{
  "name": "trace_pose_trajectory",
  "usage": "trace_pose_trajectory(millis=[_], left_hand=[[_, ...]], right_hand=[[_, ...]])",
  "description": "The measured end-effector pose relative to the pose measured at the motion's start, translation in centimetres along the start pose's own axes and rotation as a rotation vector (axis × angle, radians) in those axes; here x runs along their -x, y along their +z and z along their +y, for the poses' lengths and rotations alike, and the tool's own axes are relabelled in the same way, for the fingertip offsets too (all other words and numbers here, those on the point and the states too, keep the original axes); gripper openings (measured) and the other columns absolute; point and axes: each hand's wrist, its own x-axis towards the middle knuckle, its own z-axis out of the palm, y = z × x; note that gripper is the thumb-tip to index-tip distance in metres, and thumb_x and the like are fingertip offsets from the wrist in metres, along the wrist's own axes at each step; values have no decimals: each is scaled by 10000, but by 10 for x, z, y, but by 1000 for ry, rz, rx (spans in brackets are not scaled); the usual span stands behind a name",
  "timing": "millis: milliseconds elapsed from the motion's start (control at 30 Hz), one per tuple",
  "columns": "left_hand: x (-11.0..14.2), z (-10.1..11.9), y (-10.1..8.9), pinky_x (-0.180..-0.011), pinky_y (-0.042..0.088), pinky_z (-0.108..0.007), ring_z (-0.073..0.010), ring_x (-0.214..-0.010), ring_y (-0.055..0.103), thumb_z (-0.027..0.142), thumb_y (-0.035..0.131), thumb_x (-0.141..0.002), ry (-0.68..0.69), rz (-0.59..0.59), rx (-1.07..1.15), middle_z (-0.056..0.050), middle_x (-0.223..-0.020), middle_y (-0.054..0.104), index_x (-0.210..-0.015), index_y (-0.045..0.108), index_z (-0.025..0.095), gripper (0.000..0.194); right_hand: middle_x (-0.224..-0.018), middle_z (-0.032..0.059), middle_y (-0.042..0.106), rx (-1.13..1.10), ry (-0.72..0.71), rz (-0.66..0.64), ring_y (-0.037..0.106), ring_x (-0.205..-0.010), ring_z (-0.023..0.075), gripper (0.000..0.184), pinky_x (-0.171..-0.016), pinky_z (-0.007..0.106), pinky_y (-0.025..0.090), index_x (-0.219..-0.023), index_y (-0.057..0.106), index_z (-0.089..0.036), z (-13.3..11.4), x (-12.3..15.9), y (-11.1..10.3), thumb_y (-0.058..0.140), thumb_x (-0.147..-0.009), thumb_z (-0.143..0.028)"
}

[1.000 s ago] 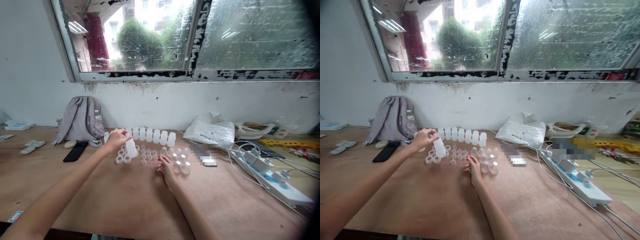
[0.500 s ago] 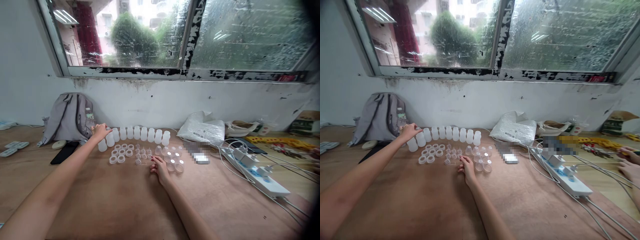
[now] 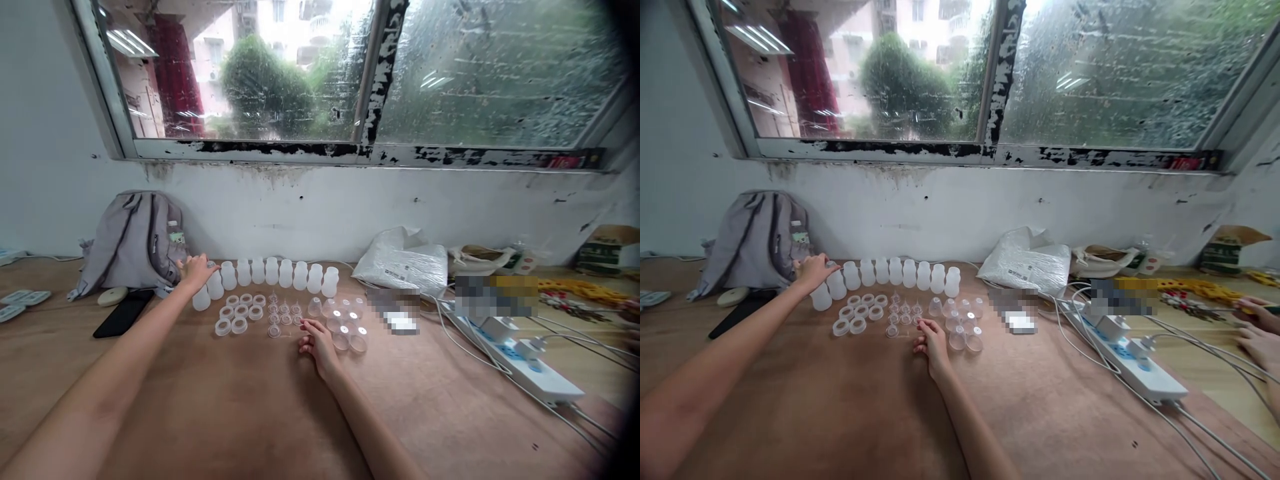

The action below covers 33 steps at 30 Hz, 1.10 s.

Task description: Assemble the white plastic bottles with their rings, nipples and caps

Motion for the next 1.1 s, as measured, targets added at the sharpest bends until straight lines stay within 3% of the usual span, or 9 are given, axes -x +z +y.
trace_pose_trajectory(millis=[200, 267, 333, 400, 500, 633, 733, 867, 1100], left_hand=[[1, 2, 2, -803, 252, -521, -360, -953, 468, 480, 420, -747, -9, 29, 4, -190, -952, 591, -1010, 526, 144, 439], [4, 5, 0, -808, 247, -529, -368, -967, 452, 458, 427, -748, 6, 88, 0, -205, -1011, 554, -1035, 519, 132, 444], [11, 9, -2, -845, 238, -508, -356, -1008, 430, 428, 418, -764, 113, 180, 29, -199, -1097, 505, -1078, 501, 132, 439], [26, 16, -1, -895, 232, -448, -312, -1042, 421, 378, 390, -792, 308, 215, 96, -156, -1124, 496, -1082, 506, 157, 382], [67, 32, 15, -896, 269, -388, -258, -975, 473, 332, 389, -802, 532, 93, 181, -101, -982, 570, -915, 582, 189, 266], [133, 53, 48, -885, 295, -386, -248, -985, 480, 321, 404, -800, 413, 180, 326, -102, -1050, 545, -969, 550, 200, 254], [161, 61, 66, -894, 292, -395, -258, -1025, 462, 285, 434, -779, 337, 201, 390, -100, -1091, 527, -1044, 509, 217, 283], [165, 60, 72, -905, 269, -436, -281, -1032, 455, 252, 457, -752, 283, 170, 402, -111, -1113, 518, -1057, 499, 210, 311], [160, 47, 72, -900, 265, -467, -293, -988, 466, 306, 503, -717, 210, 140, 340, -107, -1075, 534, -882, 546, 216, 193]], right_hand=[[-710, -1, 538, 34, -8, 1, 482, -406, 54, 225, -333, 180, 406, -792, 570, -169, -1, 2, 2, 639, -616, -291], [-709, -2, 536, 54, -21, -4, 480, -409, 54, 229, -332, 178, 401, -791, 569, -168, -1, 2, 3, 641, -615, -297], [-700, -2, 536, 88, -41, -9, 477, -411, 56, 230, -332, 176, 393, -778, 569, -166, 0, 3, 5, 641, -616, -311], [-669, -6, 536, 160, -79, -26, 469, -408, 61, 223, -334, 178, 382, -740, 569, -162, 2, 5, 7, 632, -626, -343], [-587, -16, 529, 370, -187, -82, 464, -413, 83, 211, -347, 191, 370, -671, 578, -170, 5, 9, 11, 602, -648, -378], [-500, -15, 526, 625, -376, -158, 467, -451, 113, 182, -426, 215, 379, -575, 591, -201, 8, 16, 17, 572, -678, -350], [-492, -13, 532, 697, -416, -169, 468, -447, 118, 184, -447, 226, 378, -589, 601, -208, 11, 15, 17, 546, -700, -344], [-508, -10, 533, 755, -398, -166, 469, -433, 124, 195, -447, 241, 379, -675, 610, -209, 15, 9, 14, 498, -740, -354], [-768, 36, 561, 959, -693, -116, 514, -708, 181, 80, -684, 310, 403, -773, 593, -239, 20, -1, 28, 531, -735, -272]])
